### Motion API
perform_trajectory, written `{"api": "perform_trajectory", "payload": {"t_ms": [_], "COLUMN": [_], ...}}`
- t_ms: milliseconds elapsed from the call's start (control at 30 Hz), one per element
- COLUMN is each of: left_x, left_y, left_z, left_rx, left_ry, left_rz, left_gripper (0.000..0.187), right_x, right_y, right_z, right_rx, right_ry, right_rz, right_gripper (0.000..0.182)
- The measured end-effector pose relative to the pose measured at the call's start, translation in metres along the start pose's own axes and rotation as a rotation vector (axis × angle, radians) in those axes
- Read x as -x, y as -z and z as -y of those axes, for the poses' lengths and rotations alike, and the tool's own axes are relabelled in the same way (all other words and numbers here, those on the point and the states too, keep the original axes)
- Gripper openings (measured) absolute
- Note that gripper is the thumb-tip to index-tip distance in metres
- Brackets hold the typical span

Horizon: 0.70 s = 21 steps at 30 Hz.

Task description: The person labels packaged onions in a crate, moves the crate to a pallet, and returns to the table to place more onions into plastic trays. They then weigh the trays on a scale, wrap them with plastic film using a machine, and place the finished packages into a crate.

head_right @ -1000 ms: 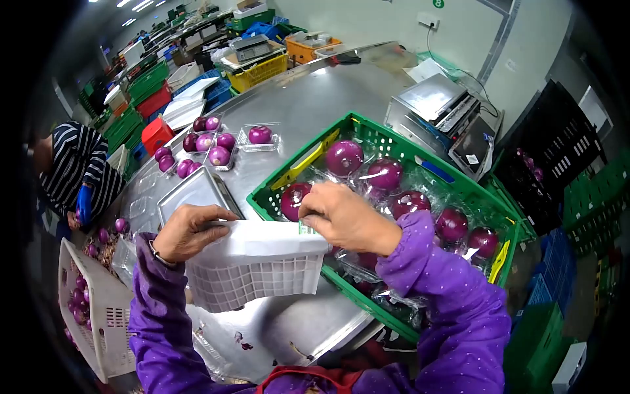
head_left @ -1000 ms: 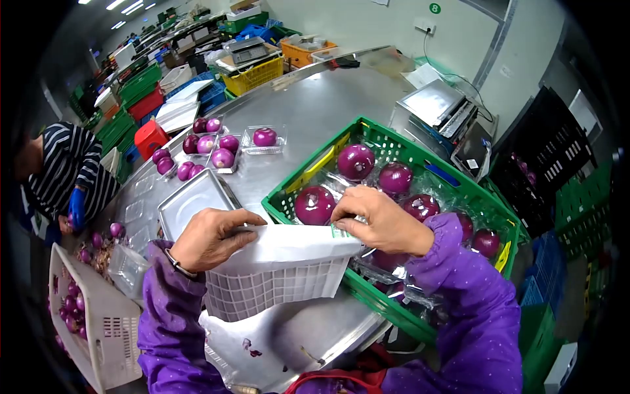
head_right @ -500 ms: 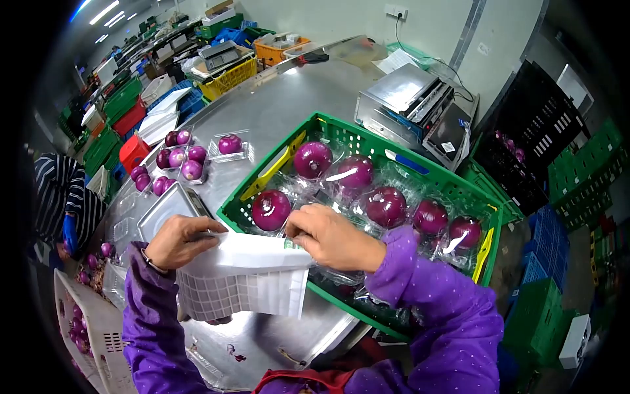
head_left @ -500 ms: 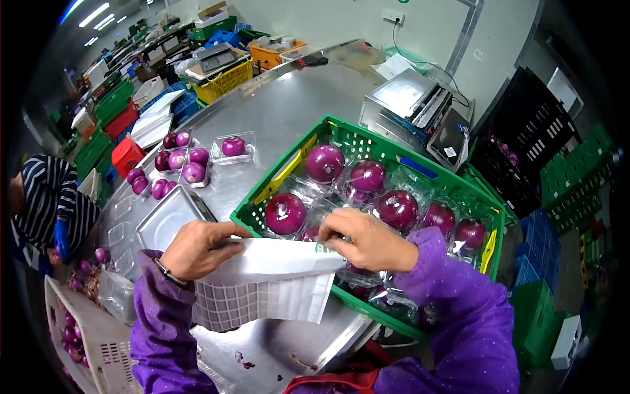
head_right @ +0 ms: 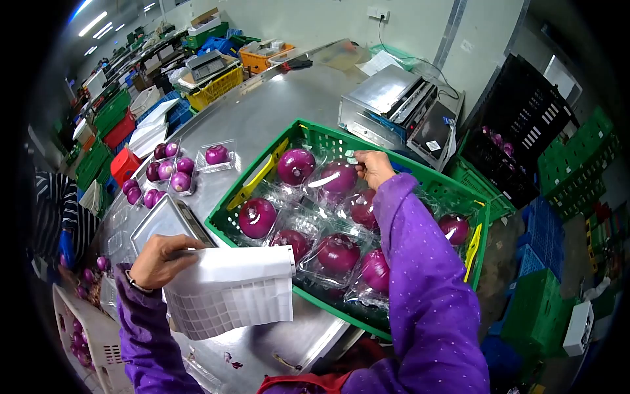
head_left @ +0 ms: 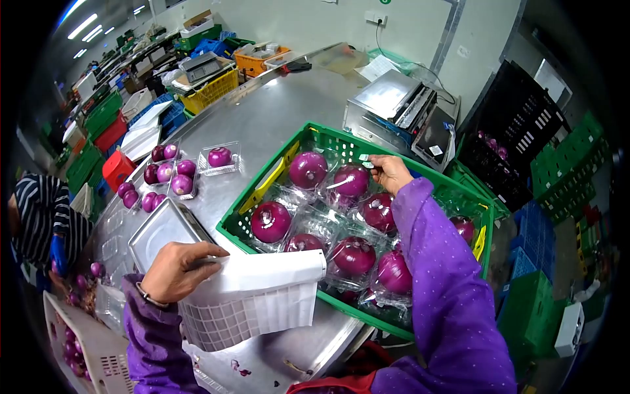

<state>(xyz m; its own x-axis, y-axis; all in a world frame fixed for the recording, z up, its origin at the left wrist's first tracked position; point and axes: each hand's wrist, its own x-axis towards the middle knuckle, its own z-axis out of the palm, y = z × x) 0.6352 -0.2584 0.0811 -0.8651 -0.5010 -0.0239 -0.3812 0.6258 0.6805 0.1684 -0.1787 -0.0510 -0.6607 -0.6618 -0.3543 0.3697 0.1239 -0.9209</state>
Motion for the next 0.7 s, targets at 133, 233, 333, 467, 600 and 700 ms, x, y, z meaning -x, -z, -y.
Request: {"api": "perform_trajectory", "payload": {"t_ms": [133, 233, 333, 467, 600, 700], "left_x": [0.006, 0.006, 0.005, 0.006, 0.008, 0.015], "left_y": [0.005, 0.004, 0.004, 0.003, 0.004, 0.012], "left_z": [-0.013, -0.013, -0.015, -0.013, -0.018, -0.026], "left_rx": [0.031, 0.054, 0.076, 0.076, 0.099, 0.141], "left_ry": [0.04, 0.064, 0.08, 0.088, 0.092, 0.069], "left_rz": [0.025, 0.026, 0.017, 0.025, 0.059, 0.111], "left_gripper": [0.024, 0.024, 0.023, 0.022, 0.022, 0.021], "right_x": [-0.025, -0.027, -0.012, -0.007, 0.003, 0.018], "right_y": [-0.006, -0.006, 0.002, 0.007, 0.01, 0.036], "right_z": [-0.013, -0.015, -0.004, 0.004, 0.013, 0.017], "right_rx": [0.236, 0.524, 0.456, 0.33, 0.265, 0.413], "right_ry": [-0.008, 0.123, 0.088, 0.024, 0.043, 0.182], "right_rz": [-0.096, -0.164, -0.108, -0.072, -0.106, -0.115], "right_gripper": [0.009, 0.009, 0.008, 0.013, 0.01, 0.008]}}
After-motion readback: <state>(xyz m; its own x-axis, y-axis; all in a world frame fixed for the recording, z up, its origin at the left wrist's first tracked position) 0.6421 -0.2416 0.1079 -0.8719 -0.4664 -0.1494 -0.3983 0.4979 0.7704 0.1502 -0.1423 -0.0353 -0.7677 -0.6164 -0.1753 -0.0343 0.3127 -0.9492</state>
